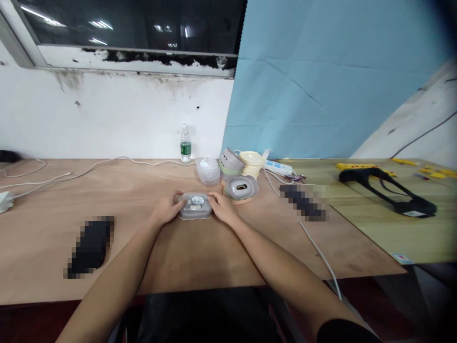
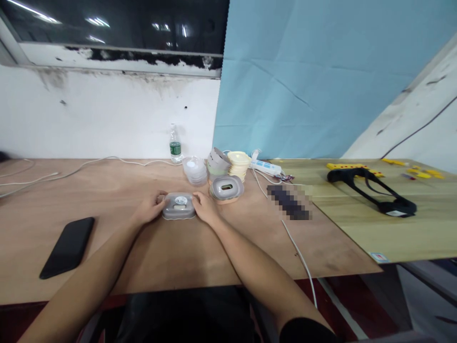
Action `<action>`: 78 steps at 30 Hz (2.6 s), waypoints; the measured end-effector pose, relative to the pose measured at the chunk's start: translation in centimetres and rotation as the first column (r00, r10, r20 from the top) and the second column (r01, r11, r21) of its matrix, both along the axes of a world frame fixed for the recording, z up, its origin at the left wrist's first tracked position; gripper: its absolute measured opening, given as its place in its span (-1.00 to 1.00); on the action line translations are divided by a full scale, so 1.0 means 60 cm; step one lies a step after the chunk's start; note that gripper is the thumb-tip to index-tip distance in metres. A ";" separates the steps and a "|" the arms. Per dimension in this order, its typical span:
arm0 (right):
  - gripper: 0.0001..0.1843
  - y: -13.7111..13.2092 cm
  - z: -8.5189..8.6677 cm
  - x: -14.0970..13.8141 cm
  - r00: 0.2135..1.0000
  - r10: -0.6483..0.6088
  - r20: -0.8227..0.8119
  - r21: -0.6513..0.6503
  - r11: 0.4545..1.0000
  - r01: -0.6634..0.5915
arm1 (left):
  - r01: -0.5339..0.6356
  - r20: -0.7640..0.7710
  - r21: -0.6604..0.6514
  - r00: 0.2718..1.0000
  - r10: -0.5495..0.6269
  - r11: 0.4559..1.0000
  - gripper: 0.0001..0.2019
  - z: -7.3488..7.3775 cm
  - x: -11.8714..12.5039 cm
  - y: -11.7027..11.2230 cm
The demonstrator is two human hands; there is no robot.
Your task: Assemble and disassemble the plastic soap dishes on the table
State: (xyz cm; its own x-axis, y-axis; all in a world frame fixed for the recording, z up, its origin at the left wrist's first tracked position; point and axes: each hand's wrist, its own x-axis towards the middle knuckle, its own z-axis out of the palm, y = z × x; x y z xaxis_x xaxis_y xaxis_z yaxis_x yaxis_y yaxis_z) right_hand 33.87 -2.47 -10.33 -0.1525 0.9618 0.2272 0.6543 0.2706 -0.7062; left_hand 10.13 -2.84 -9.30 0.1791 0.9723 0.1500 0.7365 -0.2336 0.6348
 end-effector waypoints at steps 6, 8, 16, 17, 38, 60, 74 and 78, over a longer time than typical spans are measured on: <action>-0.63 -0.002 -0.001 -0.001 1.000 0.014 -0.009 0.005 1.000 -0.014 | 0.025 0.067 -0.023 0.997 -0.024 0.999 -0.48 -0.003 -0.002 0.000; -0.62 -0.002 -0.003 -0.001 1.000 0.011 -0.008 0.001 1.000 -0.011 | 0.023 0.090 -0.014 0.996 -0.022 1.000 -0.49 -0.008 -0.004 0.003; -0.53 -0.002 -0.007 -0.001 0.999 0.013 0.036 0.001 1.000 -0.013 | 0.017 0.111 0.095 0.993 -0.027 0.995 -0.49 -0.024 -0.008 0.018; -0.51 -0.002 -0.007 -0.001 0.999 0.012 0.044 -0.002 1.000 -0.012 | 0.019 0.106 0.102 0.994 -0.029 0.995 -0.49 -0.025 -0.007 0.018; -0.43 -0.007 0.000 -0.005 0.995 0.059 0.082 -0.015 0.998 -0.058 | -0.232 0.004 0.222 0.971 0.237 0.947 -0.57 -0.008 -0.005 0.007; -0.60 -0.029 0.010 -0.014 0.939 0.291 0.182 0.013 0.954 -0.298 | -0.260 0.059 0.422 0.964 0.260 0.869 -0.60 -0.010 -0.007 0.015; -0.62 -0.023 -0.001 -0.013 0.937 0.279 0.212 0.011 0.958 -0.288 | -0.018 -0.442 0.329 0.880 0.171 0.944 -0.51 -0.007 -0.002 0.001; -0.62 -0.022 -0.002 -0.013 0.932 0.286 0.223 0.003 0.956 -0.294 | -0.135 -0.442 0.441 0.828 0.345 0.887 -0.53 -0.006 -0.014 0.004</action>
